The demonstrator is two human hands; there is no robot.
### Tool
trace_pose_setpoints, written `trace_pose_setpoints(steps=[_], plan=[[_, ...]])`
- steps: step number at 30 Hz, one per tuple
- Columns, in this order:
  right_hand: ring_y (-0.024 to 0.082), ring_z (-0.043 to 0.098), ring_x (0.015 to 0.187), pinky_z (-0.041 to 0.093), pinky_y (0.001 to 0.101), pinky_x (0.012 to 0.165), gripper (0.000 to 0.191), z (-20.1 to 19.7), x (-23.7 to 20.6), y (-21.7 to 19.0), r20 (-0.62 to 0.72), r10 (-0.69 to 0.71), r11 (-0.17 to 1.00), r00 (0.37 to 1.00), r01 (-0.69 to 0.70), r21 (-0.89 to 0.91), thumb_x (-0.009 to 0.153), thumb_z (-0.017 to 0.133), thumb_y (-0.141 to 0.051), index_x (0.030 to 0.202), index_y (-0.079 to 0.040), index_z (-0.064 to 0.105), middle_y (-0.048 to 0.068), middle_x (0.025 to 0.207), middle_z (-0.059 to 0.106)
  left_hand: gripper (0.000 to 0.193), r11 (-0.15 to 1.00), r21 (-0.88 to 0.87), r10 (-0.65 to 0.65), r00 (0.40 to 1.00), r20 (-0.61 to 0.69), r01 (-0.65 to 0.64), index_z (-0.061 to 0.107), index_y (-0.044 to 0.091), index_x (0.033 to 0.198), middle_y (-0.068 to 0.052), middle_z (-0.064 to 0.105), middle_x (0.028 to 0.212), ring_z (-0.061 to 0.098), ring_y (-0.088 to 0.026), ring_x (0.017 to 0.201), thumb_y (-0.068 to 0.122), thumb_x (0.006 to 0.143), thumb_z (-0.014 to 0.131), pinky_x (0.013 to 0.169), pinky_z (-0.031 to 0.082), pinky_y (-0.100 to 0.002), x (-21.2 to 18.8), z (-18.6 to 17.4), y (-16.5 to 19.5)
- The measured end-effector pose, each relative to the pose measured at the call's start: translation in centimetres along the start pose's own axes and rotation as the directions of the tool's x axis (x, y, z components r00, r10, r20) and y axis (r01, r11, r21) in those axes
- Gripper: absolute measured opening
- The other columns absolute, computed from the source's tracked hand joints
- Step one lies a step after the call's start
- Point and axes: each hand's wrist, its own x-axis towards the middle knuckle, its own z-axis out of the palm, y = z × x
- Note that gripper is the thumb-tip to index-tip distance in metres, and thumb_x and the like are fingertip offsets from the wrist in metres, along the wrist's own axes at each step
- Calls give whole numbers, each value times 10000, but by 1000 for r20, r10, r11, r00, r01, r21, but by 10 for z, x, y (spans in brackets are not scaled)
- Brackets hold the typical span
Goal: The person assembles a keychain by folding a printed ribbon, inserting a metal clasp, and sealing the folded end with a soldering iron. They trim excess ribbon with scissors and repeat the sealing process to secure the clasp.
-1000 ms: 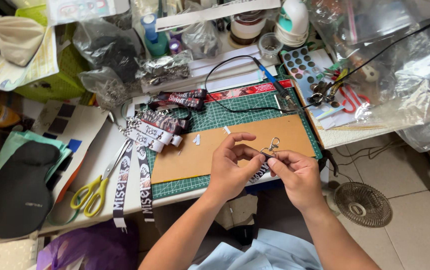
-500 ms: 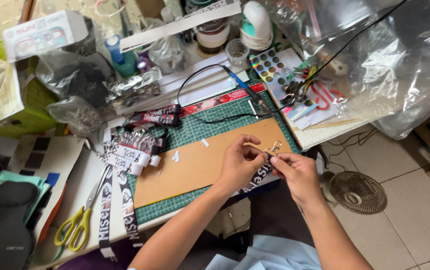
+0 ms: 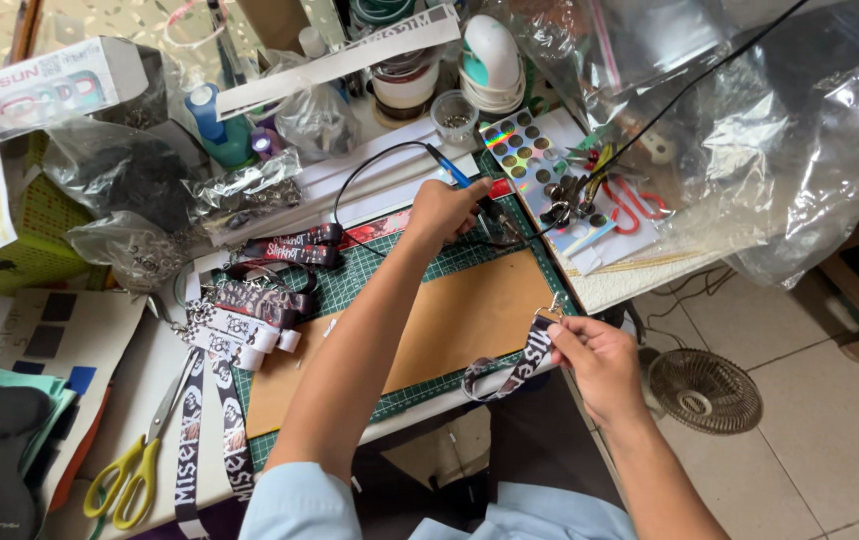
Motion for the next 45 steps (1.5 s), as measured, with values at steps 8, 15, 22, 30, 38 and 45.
trace_pose_setpoints(steps=[8,15,22,30,38,45], plan=[[77,624,660,488,213,618,129,-14,-6,-10,-69,-53,998,996,56,36,927,721,-66,992,44,715,39,796,702,215,719,-675,345,928,137,-167,639,55,772,-9,557,607,482,-108,511,153,948,715,482,359,-271,-34,-37,-8],[68,628,659,499,209,614,125,-7,2,-10,-81,-91,995,993,93,26,928,729,-76,971,41,723,36,784,693,207,533,-203,837,547,-17,-821,696,-35,1059,-92,764,859,764,-155,763,73,885,724,691,618,-270,-162,-43,-44],[55,602,618,413,199,534,130,-2,4,-5,-108,-58,996,993,49,-80,926,722,-92,966,30,738,41,776,721,182,430,59,903,430,-10,-901,704,25,968,-116,770,890,774,-201,734,82,821,797,647,605,-274,-187,-25,-59],[36,583,616,386,189,522,140,1,7,-4,-102,-66,994,993,56,-93,946,706,-104,988,26,733,38,775,719,204,383,73,923,385,23,-921,682,39,926,-99,746,841,755,-232,703,84,796,832,627,597,-302,-184,-18,-59],[38,594,621,382,185,518,141,4,7,-8,-111,-70,987,991,52,-153,945,704,-103,1002,22,739,42,776,725,213,369,41,928,370,35,-929,695,33,963,-103,738,842,751,-234,708,77,805,831,632,598,-306,-182,-18,-56],[46,630,653,401,185,533,142,4,6,-7,-105,-68,987,992,52,-151,949,697,-108,1006,15,739,37,788,732,219,389,46,919,391,44,-920,687,27,962,-103,730,832,745,-233,701,71,802,831,622,593,-309,-183,-19,-54]])
